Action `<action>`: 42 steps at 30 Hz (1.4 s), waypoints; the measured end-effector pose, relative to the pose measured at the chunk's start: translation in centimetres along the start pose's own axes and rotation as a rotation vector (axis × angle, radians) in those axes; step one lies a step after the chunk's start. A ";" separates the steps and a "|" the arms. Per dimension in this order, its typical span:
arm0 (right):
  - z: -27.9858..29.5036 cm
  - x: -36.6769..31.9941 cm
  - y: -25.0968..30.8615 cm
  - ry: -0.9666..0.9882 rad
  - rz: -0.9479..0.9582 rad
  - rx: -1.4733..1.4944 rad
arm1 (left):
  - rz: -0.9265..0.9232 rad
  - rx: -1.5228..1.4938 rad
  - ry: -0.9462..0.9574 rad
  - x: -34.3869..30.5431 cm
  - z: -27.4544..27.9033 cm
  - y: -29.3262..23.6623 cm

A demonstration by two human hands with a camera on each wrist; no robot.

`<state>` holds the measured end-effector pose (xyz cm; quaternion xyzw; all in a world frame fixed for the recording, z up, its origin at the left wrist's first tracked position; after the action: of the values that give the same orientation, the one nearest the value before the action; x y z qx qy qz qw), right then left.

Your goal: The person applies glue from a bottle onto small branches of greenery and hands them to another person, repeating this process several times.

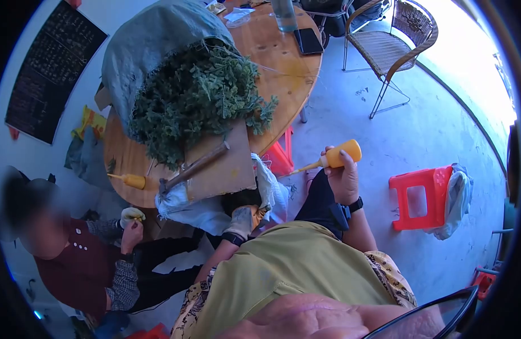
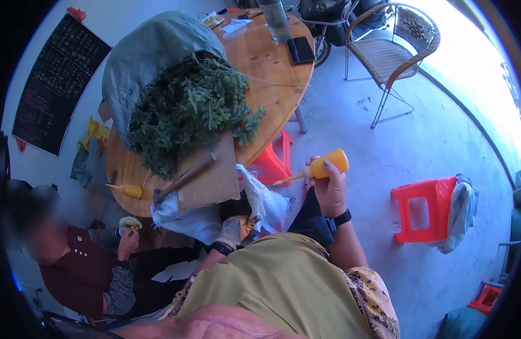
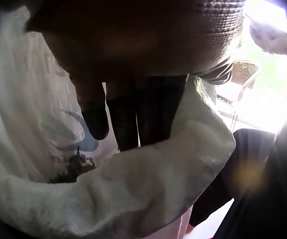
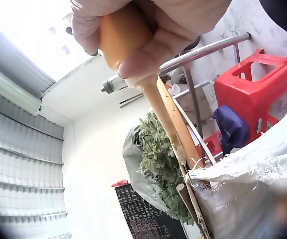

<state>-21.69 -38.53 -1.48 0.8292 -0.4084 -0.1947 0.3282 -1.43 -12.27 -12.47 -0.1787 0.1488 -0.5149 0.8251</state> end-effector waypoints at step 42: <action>7.4 0.0 4.3 -0.180 0.119 0.151 | -0.046 -0.664 -0.255 21.6 40.1 -13.6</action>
<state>-28.45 -43.34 -3.69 0.8051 -0.4982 -0.2170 0.2379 14.10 -31.60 28.03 -0.5032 0.1999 -0.4304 0.7222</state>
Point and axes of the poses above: each hand's wrist, its own x-axis towards the middle knuckle, its own z-axis out of the back of the hand, y = z × x, the point moved 2 cm from there along x, towards the middle knuckle, and after that the axes turned 14 degrees about -x, right-handed, at the moved point
